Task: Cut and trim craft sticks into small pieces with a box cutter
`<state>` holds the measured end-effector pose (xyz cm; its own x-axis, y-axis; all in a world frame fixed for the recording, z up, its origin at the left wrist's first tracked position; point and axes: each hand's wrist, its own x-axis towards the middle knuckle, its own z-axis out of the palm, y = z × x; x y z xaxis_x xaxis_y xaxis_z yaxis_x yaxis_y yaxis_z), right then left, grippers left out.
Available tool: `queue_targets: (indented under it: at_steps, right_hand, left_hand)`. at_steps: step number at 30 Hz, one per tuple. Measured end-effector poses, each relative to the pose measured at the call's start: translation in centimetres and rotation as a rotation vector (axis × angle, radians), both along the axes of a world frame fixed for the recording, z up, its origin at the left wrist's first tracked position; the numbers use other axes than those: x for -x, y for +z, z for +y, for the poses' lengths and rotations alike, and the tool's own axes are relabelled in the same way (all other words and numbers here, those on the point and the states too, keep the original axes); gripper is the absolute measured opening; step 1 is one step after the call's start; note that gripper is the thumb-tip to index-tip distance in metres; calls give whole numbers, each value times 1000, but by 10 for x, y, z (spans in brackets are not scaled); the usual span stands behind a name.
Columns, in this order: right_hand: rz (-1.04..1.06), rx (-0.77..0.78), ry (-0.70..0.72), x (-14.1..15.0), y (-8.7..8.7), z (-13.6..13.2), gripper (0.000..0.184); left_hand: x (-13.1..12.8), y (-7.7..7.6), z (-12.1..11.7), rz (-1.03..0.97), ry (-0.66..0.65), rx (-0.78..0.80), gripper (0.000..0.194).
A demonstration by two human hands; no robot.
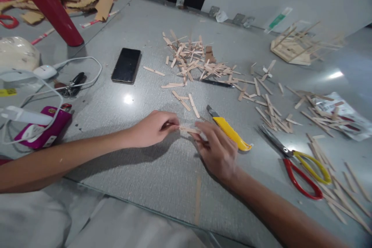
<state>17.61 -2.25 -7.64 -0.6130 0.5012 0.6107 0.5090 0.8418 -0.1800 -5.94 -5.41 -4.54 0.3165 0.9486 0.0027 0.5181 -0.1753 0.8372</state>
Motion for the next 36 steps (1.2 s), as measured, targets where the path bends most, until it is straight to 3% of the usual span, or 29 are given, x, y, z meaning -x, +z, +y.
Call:
queue_targets:
  at_steps: [3, 9, 13, 17, 21, 29, 36]
  right_hand:
    - [-53, 126, -160, 7, 5, 4, 34]
    - [-168, 266, -27, 4, 23, 1, 21]
    - [-324, 168, -21, 2, 18, -6, 24]
    - [-349, -13, -98, 6, 5, -8, 26]
    - [-319, -146, 8, 6, 0, -9, 35]
    - [-404, -166, 43, 8, 6, -10, 31]
    - [-480, -139, 38, 9, 8, -11, 30]
  left_hand:
    - [3, 0, 1, 25, 1, 56, 26]
    - [7, 0, 5, 78, -101, 46, 31]
    - [7, 0, 7, 74, -104, 54, 32]
    - [6, -3, 5, 75, -70, 32, 36]
    - [4, -10, 4, 95, -19, 7, 31]
    - [3, -18, 4, 113, -3, -47, 32]
    - [4, -17, 7, 116, -5, 8, 31]
